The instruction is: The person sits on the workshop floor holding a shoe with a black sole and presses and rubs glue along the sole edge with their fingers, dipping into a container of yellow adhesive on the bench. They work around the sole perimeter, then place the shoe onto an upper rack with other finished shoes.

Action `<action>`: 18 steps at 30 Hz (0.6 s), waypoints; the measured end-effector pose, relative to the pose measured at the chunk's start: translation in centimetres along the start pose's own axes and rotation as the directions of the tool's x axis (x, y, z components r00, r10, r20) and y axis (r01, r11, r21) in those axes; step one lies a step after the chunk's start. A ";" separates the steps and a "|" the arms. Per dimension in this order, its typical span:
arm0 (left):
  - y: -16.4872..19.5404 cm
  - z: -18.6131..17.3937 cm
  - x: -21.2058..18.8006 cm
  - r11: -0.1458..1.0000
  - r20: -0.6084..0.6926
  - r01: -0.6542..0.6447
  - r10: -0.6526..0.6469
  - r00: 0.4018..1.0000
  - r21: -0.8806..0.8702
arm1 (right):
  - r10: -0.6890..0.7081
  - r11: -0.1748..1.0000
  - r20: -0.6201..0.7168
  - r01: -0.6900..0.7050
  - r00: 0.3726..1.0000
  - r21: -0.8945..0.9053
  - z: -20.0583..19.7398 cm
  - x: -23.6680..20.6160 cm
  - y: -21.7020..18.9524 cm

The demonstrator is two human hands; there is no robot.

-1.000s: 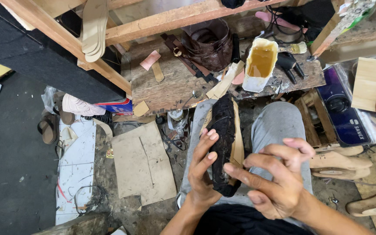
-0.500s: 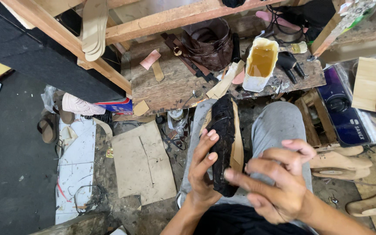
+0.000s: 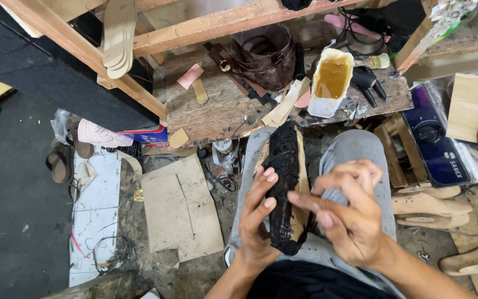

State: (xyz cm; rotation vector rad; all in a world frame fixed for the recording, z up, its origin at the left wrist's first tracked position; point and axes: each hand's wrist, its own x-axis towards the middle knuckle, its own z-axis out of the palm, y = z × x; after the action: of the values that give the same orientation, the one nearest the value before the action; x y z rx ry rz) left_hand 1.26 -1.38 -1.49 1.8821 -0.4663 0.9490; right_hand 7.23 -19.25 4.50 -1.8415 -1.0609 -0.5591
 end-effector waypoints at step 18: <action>-0.9 0.0 -0.1 1.000 -0.030 0.029 -0.029 0.999 -0.009 | 0.021 0.999 0.022 -0.022 1.000 0.026 0.6 0.5 0.8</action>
State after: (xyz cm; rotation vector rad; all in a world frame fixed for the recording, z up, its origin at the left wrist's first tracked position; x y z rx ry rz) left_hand 1.75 -0.93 -2.08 1.8591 -0.4236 0.9539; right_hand 8.09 -18.65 4.18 -1.8374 -1.0569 -0.5108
